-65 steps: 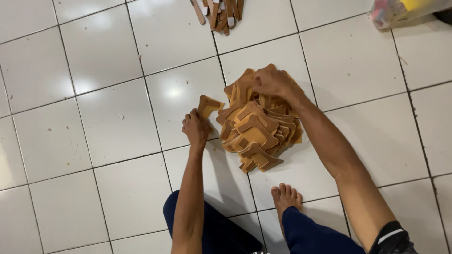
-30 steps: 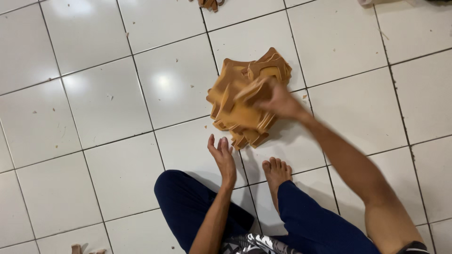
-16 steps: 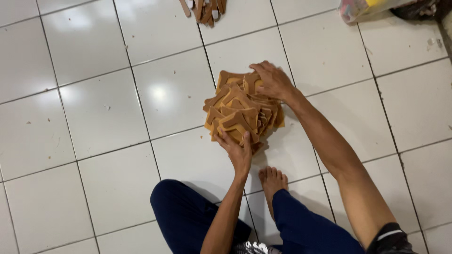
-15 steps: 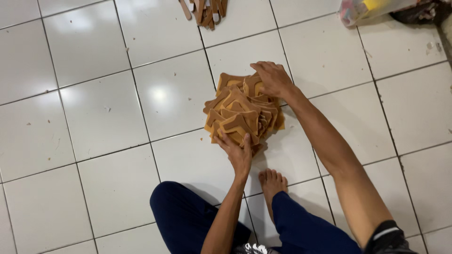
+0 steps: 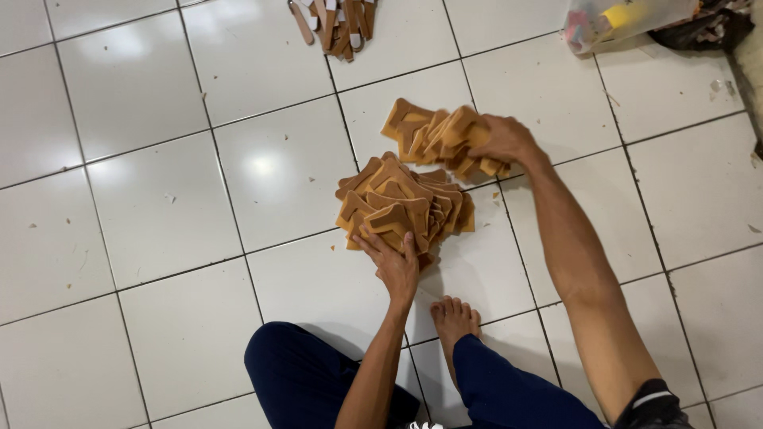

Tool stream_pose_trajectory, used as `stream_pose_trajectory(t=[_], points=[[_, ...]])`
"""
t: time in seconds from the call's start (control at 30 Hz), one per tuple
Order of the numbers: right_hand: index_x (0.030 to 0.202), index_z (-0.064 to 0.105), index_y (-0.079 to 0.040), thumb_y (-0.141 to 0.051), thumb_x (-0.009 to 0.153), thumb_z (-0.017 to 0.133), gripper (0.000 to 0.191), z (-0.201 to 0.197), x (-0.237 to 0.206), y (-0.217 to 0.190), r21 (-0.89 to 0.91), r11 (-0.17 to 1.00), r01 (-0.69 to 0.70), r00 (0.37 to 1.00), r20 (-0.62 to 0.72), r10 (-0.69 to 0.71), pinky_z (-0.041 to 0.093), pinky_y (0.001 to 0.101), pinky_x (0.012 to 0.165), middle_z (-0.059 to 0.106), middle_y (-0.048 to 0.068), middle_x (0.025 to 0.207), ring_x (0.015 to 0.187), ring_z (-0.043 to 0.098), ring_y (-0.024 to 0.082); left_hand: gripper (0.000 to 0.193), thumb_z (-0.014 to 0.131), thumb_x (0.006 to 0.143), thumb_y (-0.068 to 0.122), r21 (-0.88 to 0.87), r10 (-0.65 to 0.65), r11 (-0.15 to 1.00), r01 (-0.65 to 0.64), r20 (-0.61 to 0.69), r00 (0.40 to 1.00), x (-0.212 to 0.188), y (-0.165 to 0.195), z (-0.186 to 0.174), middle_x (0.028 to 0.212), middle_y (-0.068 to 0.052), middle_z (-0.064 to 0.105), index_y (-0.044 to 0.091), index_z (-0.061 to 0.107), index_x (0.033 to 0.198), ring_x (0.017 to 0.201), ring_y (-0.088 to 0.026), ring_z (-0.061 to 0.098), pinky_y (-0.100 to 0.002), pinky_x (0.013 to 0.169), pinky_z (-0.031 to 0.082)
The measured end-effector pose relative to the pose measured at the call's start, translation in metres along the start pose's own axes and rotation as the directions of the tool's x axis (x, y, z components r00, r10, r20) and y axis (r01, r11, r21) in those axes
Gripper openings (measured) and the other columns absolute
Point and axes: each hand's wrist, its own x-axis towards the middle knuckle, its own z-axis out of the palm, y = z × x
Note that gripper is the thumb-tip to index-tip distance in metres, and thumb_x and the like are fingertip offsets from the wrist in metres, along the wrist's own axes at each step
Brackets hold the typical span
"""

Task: The person sorts and stacks light-colored and tan shoe parts on the floor, then moves to a sewing machine to stitch the parts together. They handle the materials by hand and use the sewing machine to join the pieces.

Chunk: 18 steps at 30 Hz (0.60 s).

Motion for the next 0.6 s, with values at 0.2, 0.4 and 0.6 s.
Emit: stream_pose_trajectory(t=[0.2, 0.4, 0.6], points=[[0.146, 0.056, -0.011, -0.029, 0.065, 0.088, 0.088, -0.026, -0.042, 0.038, 0.318, 0.937, 0.145, 0.977, -0.193, -0.086, 0.052, 0.0459, 0.106, 0.07, 0.012, 0.129, 0.113, 0.07, 0.025, 0.097, 0.068, 0.101, 0.049, -0.081, 0.257, 0.961, -0.263, -0.08, 0.963, 0.015, -0.005, 0.006, 0.166, -0.036, 0.0, 0.005, 0.01, 0.166, 0.154, -0.055, 0.017, -0.059, 0.116, 0.038], [0.147, 0.048, -0.001, -0.029, 0.068, 0.092, 0.095, 0.018, -0.082, -0.018, 0.541, 0.698, 0.469, 0.848, -0.053, -0.528, 0.048, 0.0451, 0.109, 0.063, 0.017, 0.14, 0.126, 0.063, 0.027, 0.081, 0.051, 0.101, 0.045, -0.804, -0.016, 0.593, 0.052, 0.053, 0.998, 0.016, -0.034, -0.021, 0.169, -0.017, 0.02, 0.007, 0.013, 0.162, 0.149, -0.041, 0.037, -0.049, 0.114, 0.044], [0.157, 0.028, -0.003, -0.074, 0.074, 0.076, 0.119, 0.129, -0.094, -0.104, -0.228, 0.944, 0.239, 0.961, -0.087, -0.264, 0.05, 0.0508, 0.095, 0.06, 0.022, 0.136, 0.122, 0.061, 0.034, 0.07, 0.043, 0.106, 0.045, -0.609, -0.069, 0.787, -0.095, -0.241, 0.968, -0.016, -0.03, -0.02, 0.167, -0.018, 0.019, 0.009, 0.02, 0.161, 0.151, -0.04, 0.032, -0.047, 0.119, 0.038]])
